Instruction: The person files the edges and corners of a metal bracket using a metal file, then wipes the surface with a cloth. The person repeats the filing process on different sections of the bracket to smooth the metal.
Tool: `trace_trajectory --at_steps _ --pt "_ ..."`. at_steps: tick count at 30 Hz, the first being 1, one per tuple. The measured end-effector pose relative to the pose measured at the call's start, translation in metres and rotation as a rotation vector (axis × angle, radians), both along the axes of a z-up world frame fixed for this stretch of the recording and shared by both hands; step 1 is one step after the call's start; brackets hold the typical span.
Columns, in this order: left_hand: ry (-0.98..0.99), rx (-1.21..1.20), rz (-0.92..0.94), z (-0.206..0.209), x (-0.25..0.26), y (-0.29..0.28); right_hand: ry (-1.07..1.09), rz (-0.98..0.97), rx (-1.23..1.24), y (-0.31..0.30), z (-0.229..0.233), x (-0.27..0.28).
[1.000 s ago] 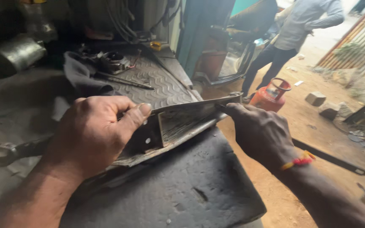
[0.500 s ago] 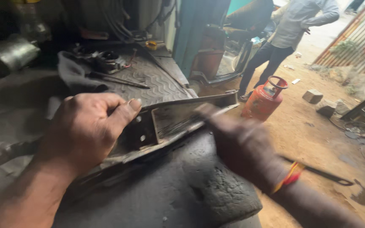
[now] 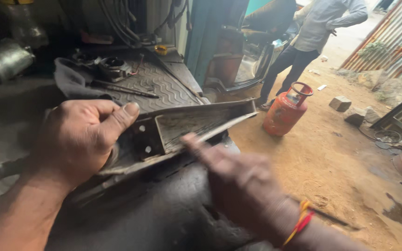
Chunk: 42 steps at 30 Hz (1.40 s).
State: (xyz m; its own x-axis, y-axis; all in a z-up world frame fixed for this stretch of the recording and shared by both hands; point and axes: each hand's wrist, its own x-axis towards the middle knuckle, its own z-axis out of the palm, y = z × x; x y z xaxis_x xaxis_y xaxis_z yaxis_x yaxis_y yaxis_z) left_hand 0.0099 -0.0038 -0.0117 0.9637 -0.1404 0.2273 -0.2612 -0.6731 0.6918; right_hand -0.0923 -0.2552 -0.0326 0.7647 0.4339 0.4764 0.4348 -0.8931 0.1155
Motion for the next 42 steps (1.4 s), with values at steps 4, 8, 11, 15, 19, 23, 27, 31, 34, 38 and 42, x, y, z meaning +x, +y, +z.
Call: trace_trajectory --at_steps 4,8,11,15,19,23,27,31,34,38,42 --pt "-0.137 -0.12 -0.004 -0.005 0.003 0.004 0.029 -0.374 -0.005 -0.043 0.018 0.038" --pt "-0.066 -0.201 0.034 -0.002 0.005 0.002 0.099 -0.528 0.009 -0.052 0.024 0.058" --pt "0.054 -0.18 0.08 -0.007 0.006 0.002 0.015 -0.382 0.01 -0.032 0.017 0.051" --pt "-0.067 -0.267 -0.009 -0.014 0.014 0.004 -0.121 0.016 -0.01 0.019 0.001 0.015" --pt "0.071 -0.49 -0.052 -0.02 0.017 0.004 -0.051 -0.067 -0.011 0.024 0.001 0.015" --pt "0.139 -0.455 0.043 -0.018 0.013 0.005 0.031 -0.552 -0.15 -0.038 0.02 0.056" --pt "-0.041 -0.303 0.018 -0.011 0.013 0.003 -0.078 -0.448 -0.159 -0.057 0.017 0.062" --pt "0.041 -0.349 0.05 -0.018 0.011 0.005 0.122 -0.296 -0.067 -0.006 0.0 0.027" --pt "0.032 -0.447 -0.019 -0.02 0.013 0.004 0.086 -0.039 -0.009 0.022 0.005 0.005" --pt "0.064 -0.489 -0.023 -0.02 0.014 0.004 -0.071 0.021 -0.106 0.022 0.006 0.008" --pt "0.015 -0.324 0.046 -0.013 0.01 0.004 0.085 -0.514 -0.079 -0.035 0.035 0.055"
